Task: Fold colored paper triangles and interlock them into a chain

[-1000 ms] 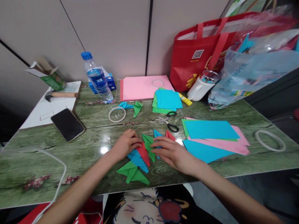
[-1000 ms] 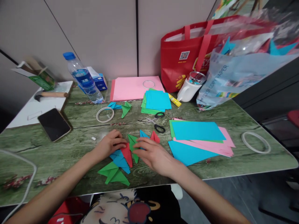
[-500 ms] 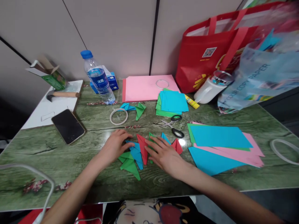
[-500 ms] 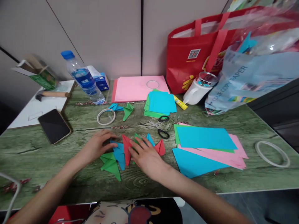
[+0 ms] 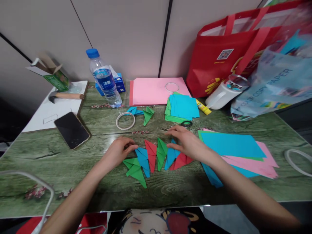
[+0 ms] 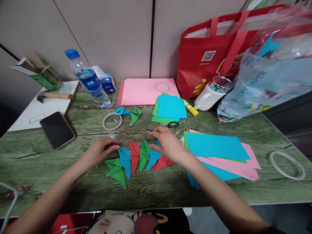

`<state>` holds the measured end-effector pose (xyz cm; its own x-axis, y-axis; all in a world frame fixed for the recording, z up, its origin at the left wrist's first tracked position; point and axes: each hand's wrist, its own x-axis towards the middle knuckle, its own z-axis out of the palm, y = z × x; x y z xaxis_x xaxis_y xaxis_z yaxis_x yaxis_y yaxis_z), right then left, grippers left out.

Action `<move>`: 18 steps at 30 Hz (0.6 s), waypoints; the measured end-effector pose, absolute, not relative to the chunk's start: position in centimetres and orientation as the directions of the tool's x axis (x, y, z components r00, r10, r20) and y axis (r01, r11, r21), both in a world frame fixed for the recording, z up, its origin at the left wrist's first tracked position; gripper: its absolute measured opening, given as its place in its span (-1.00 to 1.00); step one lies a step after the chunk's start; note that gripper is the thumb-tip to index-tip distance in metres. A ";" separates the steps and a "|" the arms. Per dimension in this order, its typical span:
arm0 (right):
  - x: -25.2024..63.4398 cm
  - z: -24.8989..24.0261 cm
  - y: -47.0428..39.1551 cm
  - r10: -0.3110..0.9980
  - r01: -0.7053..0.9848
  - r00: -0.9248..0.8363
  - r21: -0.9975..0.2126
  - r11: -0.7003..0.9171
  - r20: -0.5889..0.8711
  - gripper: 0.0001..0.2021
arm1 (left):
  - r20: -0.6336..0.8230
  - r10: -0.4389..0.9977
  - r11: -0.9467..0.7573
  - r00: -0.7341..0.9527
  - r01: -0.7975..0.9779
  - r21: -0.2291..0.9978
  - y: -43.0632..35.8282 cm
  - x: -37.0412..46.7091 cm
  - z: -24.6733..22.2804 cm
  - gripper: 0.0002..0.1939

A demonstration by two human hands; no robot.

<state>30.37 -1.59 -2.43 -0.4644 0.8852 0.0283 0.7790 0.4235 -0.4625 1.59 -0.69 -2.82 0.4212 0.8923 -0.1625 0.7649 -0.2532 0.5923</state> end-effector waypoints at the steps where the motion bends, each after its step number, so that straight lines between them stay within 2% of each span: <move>1: 30.5 -2.4 -1.4 0.886 0.783 -0.464 -0.475 0.402 -0.014 -0.59 | -0.180 0.889 -0.246 0.421 0.771 0.587 -0.7 1.6 -2.8 -0.73; 4: 30.3 -2.4 -1.3 0.870 0.790 -0.482 -0.482 0.378 -0.108 -0.43 | -0.207 0.880 -0.230 0.427 0.765 0.601 -1.0 1.6 -3.0 -0.71; 7: 30.0 -2.3 -1.5 0.853 0.797 -0.501 -0.462 0.389 -0.146 -0.33 | -0.208 0.858 -0.245 0.470 0.730 0.638 -1.4 1.2 -3.3 -0.50; 9: 29.6 -2.3 -1.8 0.857 0.801 -0.500 -0.444 0.403 -0.124 -0.36 | -0.184 0.863 -0.269 0.471 0.736 0.621 -1.8 1.0 -3.6 -0.41; 13: 27.7 -2.1 -2.9 0.821 0.719 -0.570 -0.471 0.511 0.020 -0.54 | -0.118 0.890 -0.315 0.441 0.780 0.541 -2.5 1.2 -4.0 -0.40; 15: 26.4 -2.0 -3.3 0.790 0.681 -0.611 -0.475 0.557 0.050 -0.55 | -0.104 0.895 -0.319 0.435 0.783 0.534 -2.7 1.3 -4.2 -0.40; 18: 25.0 -2.0 -3.1 0.794 0.706 -0.608 -0.446 0.550 0.017 -0.49 | -0.106 0.898 -0.308 0.427 0.783 0.541 -2.8 1.3 -4.2 -0.43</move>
<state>25.03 -3.14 -2.00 -0.6079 0.7939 0.0166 0.7063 0.5502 -0.4455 1.32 -2.81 -4.24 0.4268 0.8981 -0.1059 0.7826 -0.3082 0.5408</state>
